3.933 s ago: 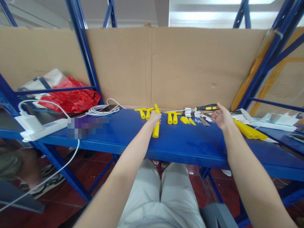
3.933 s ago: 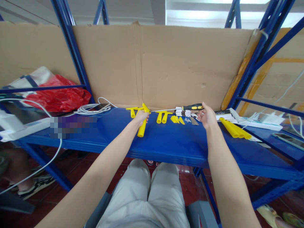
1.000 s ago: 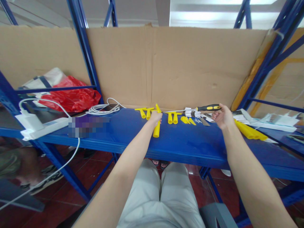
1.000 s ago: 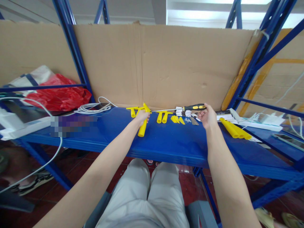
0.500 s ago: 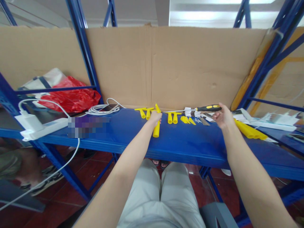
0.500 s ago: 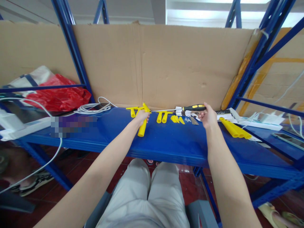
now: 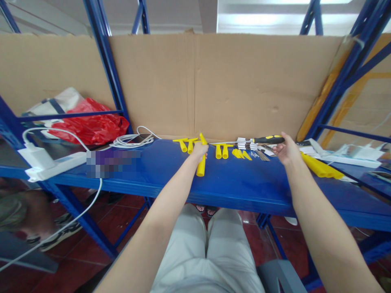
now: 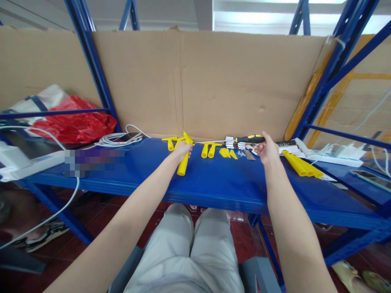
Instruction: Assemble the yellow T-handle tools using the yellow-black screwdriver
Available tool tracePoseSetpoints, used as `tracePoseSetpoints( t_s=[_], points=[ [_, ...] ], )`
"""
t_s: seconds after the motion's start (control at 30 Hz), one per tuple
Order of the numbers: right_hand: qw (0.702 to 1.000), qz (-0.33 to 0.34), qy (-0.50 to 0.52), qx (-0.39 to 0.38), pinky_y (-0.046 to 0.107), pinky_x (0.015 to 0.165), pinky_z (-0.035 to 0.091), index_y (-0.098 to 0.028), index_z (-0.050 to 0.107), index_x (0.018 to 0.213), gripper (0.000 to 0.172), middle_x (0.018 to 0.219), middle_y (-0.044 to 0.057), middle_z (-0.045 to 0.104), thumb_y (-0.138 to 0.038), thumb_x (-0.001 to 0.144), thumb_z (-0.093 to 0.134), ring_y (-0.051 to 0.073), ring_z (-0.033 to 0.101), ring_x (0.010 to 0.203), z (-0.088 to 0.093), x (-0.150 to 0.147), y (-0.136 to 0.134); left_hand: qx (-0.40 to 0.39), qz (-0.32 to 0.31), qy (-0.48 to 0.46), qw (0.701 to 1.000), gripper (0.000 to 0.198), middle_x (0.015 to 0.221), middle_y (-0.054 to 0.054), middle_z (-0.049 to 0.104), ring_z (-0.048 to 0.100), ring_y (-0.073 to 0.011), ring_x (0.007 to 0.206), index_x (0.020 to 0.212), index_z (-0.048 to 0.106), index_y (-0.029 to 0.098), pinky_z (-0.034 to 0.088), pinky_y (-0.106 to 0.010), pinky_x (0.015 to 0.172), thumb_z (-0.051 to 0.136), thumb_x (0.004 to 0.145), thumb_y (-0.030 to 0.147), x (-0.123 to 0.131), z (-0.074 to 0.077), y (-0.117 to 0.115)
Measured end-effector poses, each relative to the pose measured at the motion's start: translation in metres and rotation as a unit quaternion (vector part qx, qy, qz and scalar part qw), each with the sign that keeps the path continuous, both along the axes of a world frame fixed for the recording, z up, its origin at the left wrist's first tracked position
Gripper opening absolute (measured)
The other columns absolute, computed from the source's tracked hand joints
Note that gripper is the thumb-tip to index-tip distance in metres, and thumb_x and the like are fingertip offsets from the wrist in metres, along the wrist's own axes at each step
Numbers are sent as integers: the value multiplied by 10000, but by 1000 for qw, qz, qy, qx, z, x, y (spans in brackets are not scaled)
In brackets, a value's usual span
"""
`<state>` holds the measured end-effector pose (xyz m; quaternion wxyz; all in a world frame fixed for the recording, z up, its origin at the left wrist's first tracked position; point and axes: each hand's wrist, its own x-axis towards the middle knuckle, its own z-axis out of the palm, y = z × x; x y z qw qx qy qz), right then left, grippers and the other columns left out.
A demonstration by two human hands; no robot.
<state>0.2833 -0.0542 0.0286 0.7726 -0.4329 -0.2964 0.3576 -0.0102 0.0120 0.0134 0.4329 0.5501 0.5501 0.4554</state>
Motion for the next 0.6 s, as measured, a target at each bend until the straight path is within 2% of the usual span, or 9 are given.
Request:
tracePoseSetpoints(
  t_s=[0.33,0.6],
  points=[
    [1000,-14,6,-19,197,342,389,-237,362,634,443,371,-86,309,-494,775,694,106,420,356,1,-5,0,-2,3,10,1000,106,565,49,439,426,-84,455,837,556,146,439,-232,543,491,842,63,0,1,-1],
    [1000,12,6,-13,193,338,388,-233,359,611,449,370,-86,311,-471,766,707,99,413,352,-1,-2,1,-3,1,3,1000,103,566,49,437,416,-77,449,797,544,153,426,-220,526,510,829,62,-1,1,-4]
  ],
)
